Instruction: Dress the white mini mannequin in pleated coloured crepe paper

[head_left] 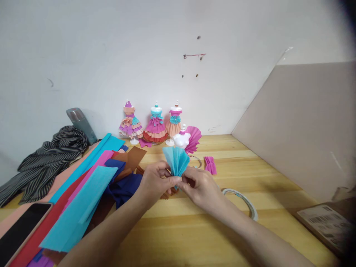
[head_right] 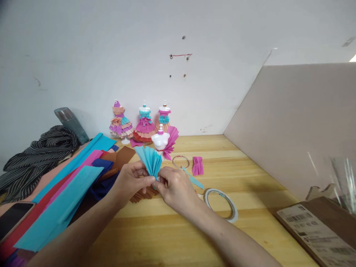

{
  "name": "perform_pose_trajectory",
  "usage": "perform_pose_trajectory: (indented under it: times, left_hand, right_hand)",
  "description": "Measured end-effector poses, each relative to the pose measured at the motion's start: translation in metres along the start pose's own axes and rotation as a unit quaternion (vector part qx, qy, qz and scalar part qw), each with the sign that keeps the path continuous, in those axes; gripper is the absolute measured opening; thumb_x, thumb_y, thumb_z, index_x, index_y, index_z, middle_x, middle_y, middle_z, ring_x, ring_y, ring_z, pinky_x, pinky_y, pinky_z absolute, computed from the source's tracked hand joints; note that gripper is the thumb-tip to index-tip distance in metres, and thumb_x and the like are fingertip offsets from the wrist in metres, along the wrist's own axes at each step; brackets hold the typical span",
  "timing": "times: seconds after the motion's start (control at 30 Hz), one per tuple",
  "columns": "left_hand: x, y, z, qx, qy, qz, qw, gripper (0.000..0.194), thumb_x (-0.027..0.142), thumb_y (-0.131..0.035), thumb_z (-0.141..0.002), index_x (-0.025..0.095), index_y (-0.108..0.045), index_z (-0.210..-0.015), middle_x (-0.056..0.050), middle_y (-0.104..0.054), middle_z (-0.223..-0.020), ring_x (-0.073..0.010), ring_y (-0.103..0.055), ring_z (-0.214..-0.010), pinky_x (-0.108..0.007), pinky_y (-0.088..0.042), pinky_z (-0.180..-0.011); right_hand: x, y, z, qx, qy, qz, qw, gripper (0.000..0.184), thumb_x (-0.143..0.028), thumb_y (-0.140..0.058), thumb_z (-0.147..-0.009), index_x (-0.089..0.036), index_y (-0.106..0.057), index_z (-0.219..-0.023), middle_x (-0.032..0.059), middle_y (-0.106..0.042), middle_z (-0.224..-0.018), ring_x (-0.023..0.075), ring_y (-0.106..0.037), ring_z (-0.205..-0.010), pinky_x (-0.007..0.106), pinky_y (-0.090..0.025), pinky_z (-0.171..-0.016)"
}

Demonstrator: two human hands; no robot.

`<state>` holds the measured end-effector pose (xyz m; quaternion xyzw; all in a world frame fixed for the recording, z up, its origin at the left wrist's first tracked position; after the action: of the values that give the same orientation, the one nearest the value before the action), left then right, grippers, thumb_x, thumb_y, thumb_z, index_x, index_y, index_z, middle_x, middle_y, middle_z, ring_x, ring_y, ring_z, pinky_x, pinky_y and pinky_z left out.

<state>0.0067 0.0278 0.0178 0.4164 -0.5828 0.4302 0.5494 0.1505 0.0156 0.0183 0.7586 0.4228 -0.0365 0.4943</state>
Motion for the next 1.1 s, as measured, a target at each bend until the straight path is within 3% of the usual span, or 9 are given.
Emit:
perform_pose_trajectory:
  times: [0.17, 0.37, 0.5, 0.6, 0.87, 1.1]
  left_hand:
    - [0.003, -0.002, 0.001, 0.019, -0.044, -0.047, 0.998, 0.015, 0.027, -0.072, -0.062, 0.015, -0.065, -0.057, 0.002, -0.055, -0.048, -0.007, -0.041, -0.041, -0.02, -0.031, -0.041]
    - [0.002, -0.003, -0.002, 0.004, -0.047, 0.048, 0.998, 0.026, 0.036, -0.075, -0.065, 0.015, -0.061, -0.065, 0.004, -0.052, -0.052, -0.0055, -0.037, -0.043, -0.02, -0.028, -0.042]
    - [-0.007, 0.0, -0.006, -0.038, -0.051, 0.103, 0.993, 0.029, 0.038, -0.075, -0.069, 0.014, -0.058, -0.069, 0.004, -0.051, -0.054, -0.0043, -0.036, -0.041, -0.02, -0.027, -0.04]
    - [-0.013, 0.003, -0.009, -0.04, -0.031, 0.129, 0.99, 0.032, 0.039, -0.076, -0.067, 0.014, -0.056, -0.066, 0.004, -0.051, -0.051, -0.0041, -0.037, -0.04, -0.019, -0.024, -0.039]
    - [-0.013, 0.003, -0.012, -0.026, -0.008, 0.156, 0.987, 0.036, 0.04, -0.079, -0.062, 0.014, -0.056, -0.067, 0.005, -0.048, -0.05, -0.0037, -0.035, -0.041, -0.019, -0.023, -0.039]
    - [-0.017, 0.002, -0.012, -0.033, -0.014, 0.133, 0.99, 0.036, 0.043, -0.077, -0.065, 0.014, -0.056, -0.069, 0.004, -0.051, -0.05, -0.0042, -0.037, -0.039, -0.019, -0.025, -0.039]
  right_hand:
    - [0.0, 0.002, -0.001, 0.019, 0.015, -0.013, 1.0, 0.032, -0.025, -0.057, -0.085, -0.018, -0.045, -0.056, -0.0029, -0.045, -0.051, 0.0095, -0.041, -0.048, 0.023, -0.029, -0.049]
    - [0.001, 0.004, -0.001, 0.066, 0.034, -0.007, 0.997, 0.023, -0.028, -0.058, -0.088, -0.017, -0.059, -0.067, -0.0012, -0.052, -0.055, 0.0109, -0.044, -0.049, 0.024, -0.032, -0.049]
    - [-0.001, 0.004, -0.001, 0.088, 0.041, -0.004, 0.995, 0.019, -0.025, -0.057, -0.087, -0.017, -0.061, -0.07, -0.0006, -0.054, -0.056, 0.0114, -0.046, -0.049, 0.024, -0.034, -0.05]
    - [-0.003, 0.003, -0.001, 0.087, 0.038, -0.018, 0.995, 0.018, -0.024, -0.058, -0.086, -0.017, -0.061, -0.07, -0.001, -0.054, -0.055, 0.0113, -0.047, -0.05, 0.024, -0.034, -0.05]
    - [-0.003, 0.0, -0.003, 0.105, 0.041, -0.028, 0.993, 0.018, -0.02, -0.058, -0.084, -0.018, -0.059, -0.066, -0.0013, -0.054, -0.053, 0.0112, -0.046, -0.048, 0.023, -0.034, -0.049]
    - [-0.004, -0.001, -0.003, 0.076, 0.041, -0.035, 0.996, 0.023, -0.021, -0.054, -0.085, -0.019, -0.056, -0.062, -0.0007, -0.054, -0.053, 0.0113, -0.046, -0.047, 0.023, -0.033, -0.048]
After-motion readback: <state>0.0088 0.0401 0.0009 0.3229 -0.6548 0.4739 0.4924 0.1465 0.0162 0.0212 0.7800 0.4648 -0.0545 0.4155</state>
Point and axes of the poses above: each hand's wrist, its own z-axis away from the middle knuckle, its own y-axis out of the back of the hand, x = y × z, the point moved 3 cm from there along -z, towards the middle knuckle
